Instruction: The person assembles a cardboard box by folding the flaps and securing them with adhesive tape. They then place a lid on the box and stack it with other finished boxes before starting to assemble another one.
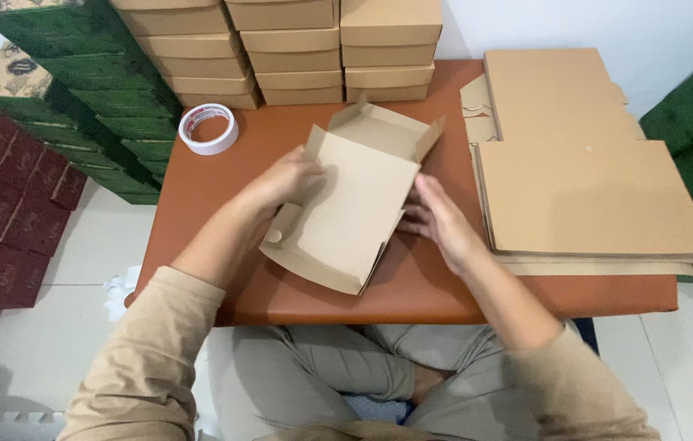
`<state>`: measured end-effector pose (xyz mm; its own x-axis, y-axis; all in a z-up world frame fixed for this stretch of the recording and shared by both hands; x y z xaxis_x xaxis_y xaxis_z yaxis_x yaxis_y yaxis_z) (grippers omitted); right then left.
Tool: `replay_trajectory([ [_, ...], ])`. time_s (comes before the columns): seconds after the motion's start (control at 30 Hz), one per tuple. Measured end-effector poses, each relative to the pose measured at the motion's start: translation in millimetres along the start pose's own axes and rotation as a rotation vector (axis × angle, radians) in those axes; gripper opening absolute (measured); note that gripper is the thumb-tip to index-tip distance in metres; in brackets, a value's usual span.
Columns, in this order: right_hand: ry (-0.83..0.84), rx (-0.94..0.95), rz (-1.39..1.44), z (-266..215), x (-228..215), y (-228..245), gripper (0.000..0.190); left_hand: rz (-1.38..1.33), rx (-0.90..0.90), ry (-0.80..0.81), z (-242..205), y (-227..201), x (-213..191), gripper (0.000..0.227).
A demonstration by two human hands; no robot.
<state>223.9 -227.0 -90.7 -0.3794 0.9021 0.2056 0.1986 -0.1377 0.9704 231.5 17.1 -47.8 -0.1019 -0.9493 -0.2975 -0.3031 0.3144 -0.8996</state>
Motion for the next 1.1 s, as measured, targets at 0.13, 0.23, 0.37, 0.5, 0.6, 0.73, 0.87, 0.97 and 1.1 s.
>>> replay_trajectory([
  [0.13, -0.114, -0.101, -0.085, 29.5, 3.8, 23.9, 0.057, -0.236, -0.104, -0.056, -26.6, -21.9, -5.2, 0.102],
  [0.23, -0.176, -0.075, -0.022, 59.0, -14.9, 11.2, 0.041, -0.376, -0.143, 0.109, -5.8, -4.5, -25.4, 0.099],
  [0.37, -0.199, -0.045, 0.038, 76.1, -33.0, -14.6, 0.039, -0.297, 0.020, 0.104, 28.8, 30.4, -23.6, 0.068],
  [0.5, -0.248, -0.001, 0.074, 46.0, -16.8, 13.6, 0.033, -0.288, 0.178, 0.012, 25.3, 36.2, -10.8, 0.056],
  [0.6, -0.309, 0.122, 0.000, 14.2, -6.3, 29.4, 0.079, -0.364, 0.080, 0.047, 52.9, 68.7, 2.2, 0.052],
  [0.73, -0.436, 0.218, 0.011, -8.0, -27.2, -0.4, 0.083, -0.456, -0.015, 0.213, 54.3, 78.8, 31.6, 0.046],
  [0.87, -0.422, 0.120, 0.014, 1.1, -46.1, -23.6, 0.057, -0.428, 0.099, 0.234, 33.9, 58.5, 30.6, 0.042],
  [0.97, -0.327, 0.045, -0.054, 1.3, -26.6, 22.5, 0.051, -0.398, 0.193, 0.193, 24.3, 41.1, 17.3, 0.040],
  [1.1, -0.171, -0.027, -0.122, 23.4, -26.8, 49.9, 0.048, -0.411, 0.249, 0.152, 15.8, 27.4, -4.0, 0.027],
])
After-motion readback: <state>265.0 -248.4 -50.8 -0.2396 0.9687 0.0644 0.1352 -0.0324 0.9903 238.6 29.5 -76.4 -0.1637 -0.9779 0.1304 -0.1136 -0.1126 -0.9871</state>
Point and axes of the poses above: each hand's wrist, its own z-axis towards the middle knuckle, its own x-axis out of the palm, y = z × x, the point moved 1 cm from there along z, towards the middle knuckle, and after that the axes turned 2 degrees about -y, right-handed, at the moved point
